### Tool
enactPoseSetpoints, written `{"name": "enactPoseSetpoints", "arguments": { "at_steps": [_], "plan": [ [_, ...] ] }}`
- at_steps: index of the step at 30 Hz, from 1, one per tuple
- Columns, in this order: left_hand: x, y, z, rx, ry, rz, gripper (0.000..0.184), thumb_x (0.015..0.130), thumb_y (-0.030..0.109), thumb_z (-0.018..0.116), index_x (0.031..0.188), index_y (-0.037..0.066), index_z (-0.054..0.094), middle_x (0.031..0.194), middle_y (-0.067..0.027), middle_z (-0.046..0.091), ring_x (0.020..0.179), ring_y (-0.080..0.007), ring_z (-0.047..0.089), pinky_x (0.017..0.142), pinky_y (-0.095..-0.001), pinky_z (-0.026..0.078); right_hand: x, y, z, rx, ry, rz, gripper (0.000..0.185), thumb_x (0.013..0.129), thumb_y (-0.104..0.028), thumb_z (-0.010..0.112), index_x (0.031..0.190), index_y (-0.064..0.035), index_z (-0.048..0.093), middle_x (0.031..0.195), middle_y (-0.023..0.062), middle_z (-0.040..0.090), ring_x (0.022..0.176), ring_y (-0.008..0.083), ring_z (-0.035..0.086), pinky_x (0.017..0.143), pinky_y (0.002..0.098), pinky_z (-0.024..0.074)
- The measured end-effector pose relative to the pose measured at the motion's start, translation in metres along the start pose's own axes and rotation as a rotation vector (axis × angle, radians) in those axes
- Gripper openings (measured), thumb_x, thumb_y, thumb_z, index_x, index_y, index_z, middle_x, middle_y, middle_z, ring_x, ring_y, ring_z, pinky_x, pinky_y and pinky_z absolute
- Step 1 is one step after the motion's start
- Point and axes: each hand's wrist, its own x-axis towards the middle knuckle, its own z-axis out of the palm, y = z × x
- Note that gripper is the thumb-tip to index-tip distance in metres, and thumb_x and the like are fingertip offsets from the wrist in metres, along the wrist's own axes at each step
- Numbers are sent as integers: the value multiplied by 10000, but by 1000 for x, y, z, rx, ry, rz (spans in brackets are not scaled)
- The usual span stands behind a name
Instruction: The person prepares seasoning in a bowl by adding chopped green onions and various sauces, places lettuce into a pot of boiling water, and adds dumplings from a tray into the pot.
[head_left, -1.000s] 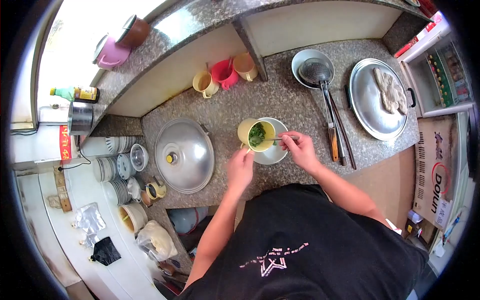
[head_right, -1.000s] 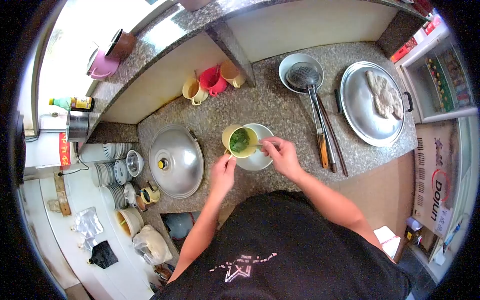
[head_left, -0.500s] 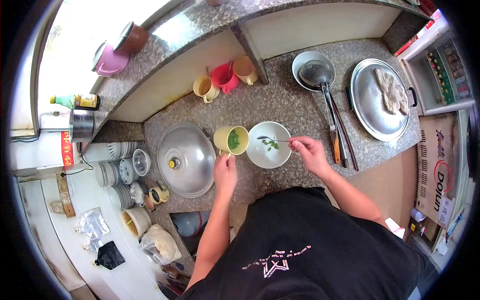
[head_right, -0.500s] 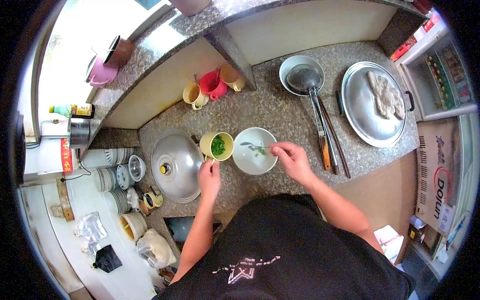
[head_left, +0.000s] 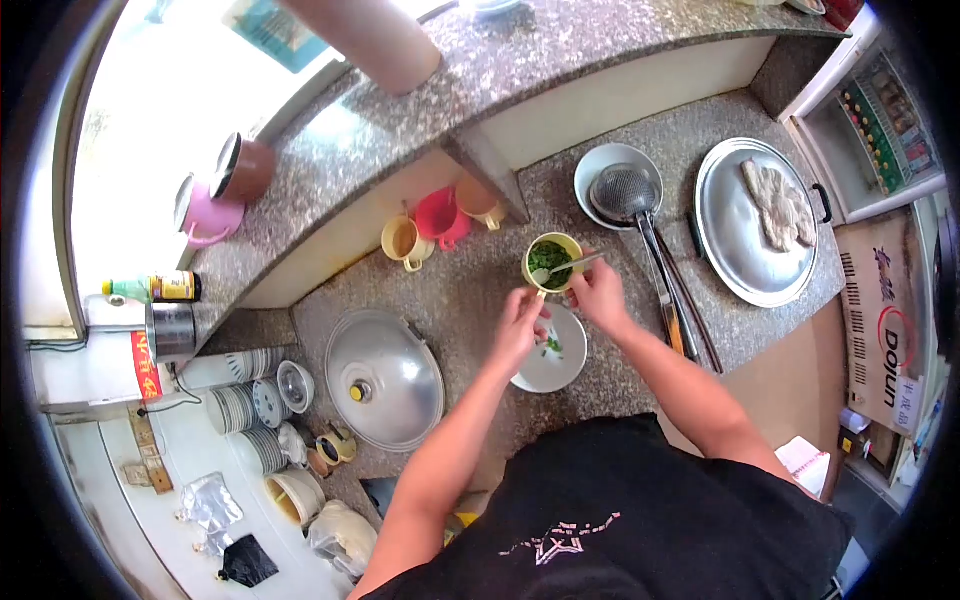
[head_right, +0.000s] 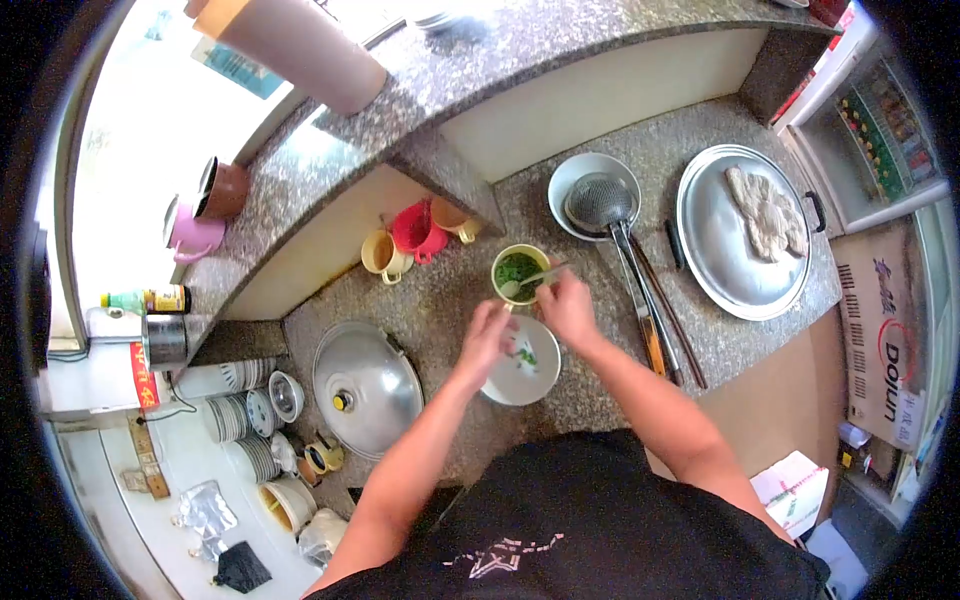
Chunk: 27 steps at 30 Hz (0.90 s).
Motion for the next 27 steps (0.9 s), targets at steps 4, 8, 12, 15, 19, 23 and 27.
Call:
{"name": "enactPoseSetpoints", "arguments": {
  "at_steps": [4, 8, 12, 15, 19, 23, 27],
  "plan": [
    [74, 34, -15, -119, 220, -199, 592, 1063, 309, 659, 1555, 197, 349, 1231, -81, 676, 824, -154, 678, 562, -257, 439, 76, -15, -7, -233, 91, -151, 420, 916, -171, 685, 1287, 24, 644, 961, 304, 735, 905, 499, 719, 830, 578, 572],
    [151, 44, -32, -177, 323, -110, 529, 1045, 252, 662, 1505, 200, 404, 1213, -81, 691, 747, -154, 671, 513, -251, 402, 144, -32, 1, -384, 118, -133, 396, 926, -199, 687, 1259, 14, 654, 1004, 301, 743, 957, 513, 712, 876, 593, 563],
    [184, 36, -60, -221, 125, -289, 263, 1037, 284, 667, 1271, 179, 607, 1037, -22, 703, 698, -129, 637, 505, -253, 388, 148, -51, -1, -251, 98, -141, 462, 942, -221, 682, 1341, 6, 644, 977, 278, 755, 908, 466, 738, 854, 534, 588],
    [170, 23, -68, -243, 186, -287, 213, 1049, 337, 646, 1204, 190, 646, 933, 9, 661, 640, -117, 572, 505, -253, 378, 116, -38, -7, -186, -18, -141, 499, 962, -220, 700, 1399, 7, 624, 980, 225, 766, 884, 348, 756, 838, 442, 596],
    [101, -5, -67, 100, 267, -21, 323, 1111, 357, 543, 1109, 59, 667, 897, -68, 652, 653, -177, 624, 591, -345, 479, 57, -26, 4, 142, -237, -79, 489, 973, -148, 743, 1426, -4, 627, 1013, 112, 761, 878, 163, 714, 823, 331, 584],
    [0, 3, -55, 562, 290, 211, 349, 1105, 296, 532, 1094, -20, 678, 1030, -221, 714, 949, -357, 690, 872, -492, 502, -4, -73, 18, 610, -271, -54, 428, 979, -36, 764, 1393, 3, 664, 961, 12, 712, 880, 79, 669, 800, 256, 567],
    [-61, 13, -44, 606, 318, 317, 328, 1108, 280, 538, 1137, -8, 691, 999, -209, 712, 944, -336, 697, 878, -460, 516, -40, -73, 27, 403, -165, -214, 337, 985, -94, 782, 1304, 0, 727, 924, 32, 741, 816, 88, 681, 728, 267, 567]
  ]
}}
